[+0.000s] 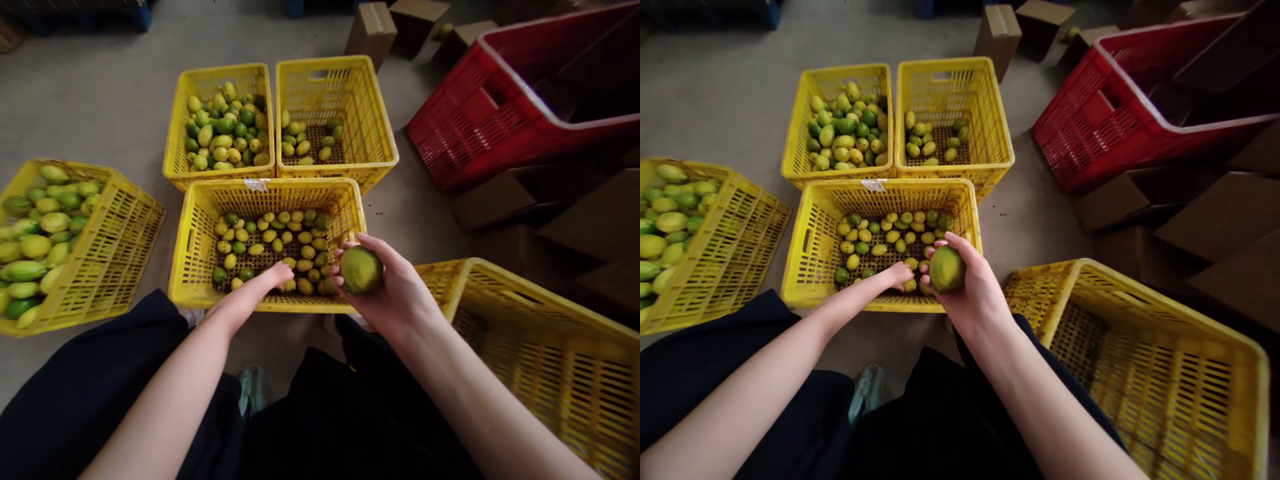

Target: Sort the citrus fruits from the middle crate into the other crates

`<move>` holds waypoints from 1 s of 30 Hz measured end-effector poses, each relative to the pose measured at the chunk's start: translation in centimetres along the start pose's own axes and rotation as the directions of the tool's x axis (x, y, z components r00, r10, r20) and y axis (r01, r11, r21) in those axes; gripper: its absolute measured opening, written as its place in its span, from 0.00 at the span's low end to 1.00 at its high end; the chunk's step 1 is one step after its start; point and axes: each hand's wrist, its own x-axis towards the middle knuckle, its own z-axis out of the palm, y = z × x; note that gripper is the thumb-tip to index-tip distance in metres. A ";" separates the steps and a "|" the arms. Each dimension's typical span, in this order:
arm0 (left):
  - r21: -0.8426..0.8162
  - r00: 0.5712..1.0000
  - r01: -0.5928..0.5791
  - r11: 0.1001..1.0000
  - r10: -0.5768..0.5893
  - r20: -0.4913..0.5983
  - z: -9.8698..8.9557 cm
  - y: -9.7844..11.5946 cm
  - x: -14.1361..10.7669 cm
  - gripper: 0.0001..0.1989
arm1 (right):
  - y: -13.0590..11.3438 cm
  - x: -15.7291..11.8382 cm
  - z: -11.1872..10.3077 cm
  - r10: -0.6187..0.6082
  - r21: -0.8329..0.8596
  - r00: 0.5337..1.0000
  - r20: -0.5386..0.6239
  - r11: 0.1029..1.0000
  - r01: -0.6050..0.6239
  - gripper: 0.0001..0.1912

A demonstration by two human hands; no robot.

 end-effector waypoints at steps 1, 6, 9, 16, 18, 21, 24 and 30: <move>0.032 1.000 -0.005 0.999 0.005 0.004 -1.0 0.1 -0.3 0.13 | 0.0 -0.1 0.1 -0.007 0.012 1.000 0.031 1.000 0.007 0.06; 0.126 0.991 -0.015 0.992 0.031 -0.129 -10.3 1.0 -4.7 0.22 | 0.0 -1.1 1.3 -0.025 0.079 0.981 0.193 0.997 0.009 0.08; -0.016 0.936 -0.087 0.996 0.076 -0.345 -16.7 2.9 -9.1 0.30 | -0.1 -2.4 2.9 -0.107 0.139 0.962 0.252 0.988 0.073 0.09; -0.616 0.789 -0.479 0.626 0.001 -0.614 -20.9 8.6 -18.0 0.24 | 2.3 -4.0 5.8 -0.174 0.132 0.892 0.418 0.983 0.130 0.09; -0.791 0.836 -0.480 0.379 -0.076 -0.544 -19.6 9.3 -19.0 0.21 | 3.4 -3.6 6.0 -0.146 0.080 0.892 0.427 0.989 0.124 0.08; -0.920 0.908 -0.389 0.055 -0.144 -0.393 -17.9 9.9 -19.5 0.17 | 4.7 -2.8 5.9 -0.069 -0.036 0.887 0.457 0.995 0.096 0.13; -0.939 0.941 -0.325 -0.113 -0.133 -0.310 -17.3 10.5 -19.7 0.15 | 5.7 -2.6 5.8 0.012 -0.098 0.879 0.476 0.994 0.040 0.20; -0.896 0.976 -0.213 -0.389 -0.042 -0.213 -17.2 11.4 -19.5 0.28 | 6.2 -2.8 6.0 0.048 -0.064 0.861 0.506 0.998 -0.018 0.22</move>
